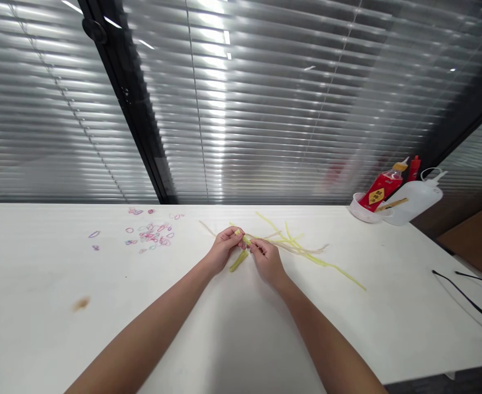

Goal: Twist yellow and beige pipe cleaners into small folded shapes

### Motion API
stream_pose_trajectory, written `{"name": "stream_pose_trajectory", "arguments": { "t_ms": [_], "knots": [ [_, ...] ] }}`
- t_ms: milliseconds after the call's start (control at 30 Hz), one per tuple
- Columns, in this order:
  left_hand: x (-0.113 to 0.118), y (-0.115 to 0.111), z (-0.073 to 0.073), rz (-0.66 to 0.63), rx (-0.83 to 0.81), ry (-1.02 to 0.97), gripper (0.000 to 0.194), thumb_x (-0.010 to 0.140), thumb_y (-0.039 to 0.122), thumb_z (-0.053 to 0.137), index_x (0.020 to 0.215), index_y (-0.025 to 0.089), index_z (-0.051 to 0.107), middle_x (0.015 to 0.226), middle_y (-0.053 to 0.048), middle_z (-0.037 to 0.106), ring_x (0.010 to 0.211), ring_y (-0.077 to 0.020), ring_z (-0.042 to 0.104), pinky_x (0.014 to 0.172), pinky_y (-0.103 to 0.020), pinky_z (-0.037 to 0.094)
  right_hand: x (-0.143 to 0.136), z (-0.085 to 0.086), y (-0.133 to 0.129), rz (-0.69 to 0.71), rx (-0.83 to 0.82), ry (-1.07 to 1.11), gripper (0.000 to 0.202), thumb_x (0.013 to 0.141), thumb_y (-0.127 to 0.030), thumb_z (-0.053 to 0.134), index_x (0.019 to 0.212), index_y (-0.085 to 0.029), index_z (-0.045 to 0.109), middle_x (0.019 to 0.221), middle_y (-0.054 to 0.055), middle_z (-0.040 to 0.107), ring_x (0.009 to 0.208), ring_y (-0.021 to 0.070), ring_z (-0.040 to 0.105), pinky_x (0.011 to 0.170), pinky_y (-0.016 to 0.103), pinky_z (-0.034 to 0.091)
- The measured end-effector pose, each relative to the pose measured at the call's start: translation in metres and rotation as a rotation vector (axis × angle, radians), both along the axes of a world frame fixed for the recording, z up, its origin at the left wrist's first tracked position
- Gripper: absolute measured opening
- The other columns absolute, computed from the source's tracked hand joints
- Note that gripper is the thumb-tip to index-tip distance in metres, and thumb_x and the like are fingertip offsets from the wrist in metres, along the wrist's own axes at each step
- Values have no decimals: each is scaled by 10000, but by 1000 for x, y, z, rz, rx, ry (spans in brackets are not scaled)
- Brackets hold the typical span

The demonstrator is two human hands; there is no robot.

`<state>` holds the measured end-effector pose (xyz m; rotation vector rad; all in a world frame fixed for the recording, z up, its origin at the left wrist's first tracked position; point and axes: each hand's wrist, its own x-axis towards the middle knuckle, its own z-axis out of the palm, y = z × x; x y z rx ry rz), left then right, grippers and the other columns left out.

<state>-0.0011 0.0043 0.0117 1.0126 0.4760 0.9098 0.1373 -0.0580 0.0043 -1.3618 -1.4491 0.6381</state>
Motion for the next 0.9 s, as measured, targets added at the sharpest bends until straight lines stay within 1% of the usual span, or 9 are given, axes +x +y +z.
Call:
{"name": "stream_pose_trajectory", "arguments": {
  "t_ms": [133, 333, 533, 700, 900],
  "knots": [
    [0, 0, -1, -15, 7, -12, 163, 795, 293, 599, 841, 141, 559, 622, -5, 519, 650, -121, 531, 701, -257, 404, 0, -1, 0, -6, -7, -4, 225, 849, -285, 441, 742, -156, 592, 690, 16, 559, 655, 140, 490, 603, 226, 353],
    [2, 3, 0, 2, -2, -32, 148, 795, 266, 600, 769, 140, 526, 610, 8, 498, 631, -109, 523, 688, -242, 395, 0, -2, 0, -21, -19, 4, 228, 845, -298, 456, 792, -150, 621, 767, 26, 600, 674, 137, 501, 602, 221, 357],
    [2, 3, -1, 16, 6, -12, 188, 788, 258, 614, 709, 143, 489, 601, 6, 529, 628, -109, 532, 683, -240, 392, 0, -3, 1, -23, -4, 20, 226, 845, -286, 463, 825, -147, 639, 786, 37, 610, 709, 145, 525, 625, 225, 380],
    [2, 3, -2, 48, -14, 17, 211, 766, 265, 642, 691, 138, 492, 593, -1, 556, 616, -102, 530, 676, -232, 392, 1, -5, 1, -41, 8, 26, 232, 842, -295, 477, 876, -149, 654, 847, 49, 625, 742, 153, 544, 640, 228, 405],
    [1, 2, -1, 94, -51, 56, 248, 717, 273, 688, 662, 133, 490, 568, -3, 568, 565, -81, 504, 615, -200, 381, 0, -7, 1, -41, 9, 0, 232, 846, -303, 476, 872, -156, 653, 843, 49, 636, 745, 160, 560, 647, 236, 415]
  ]
}}
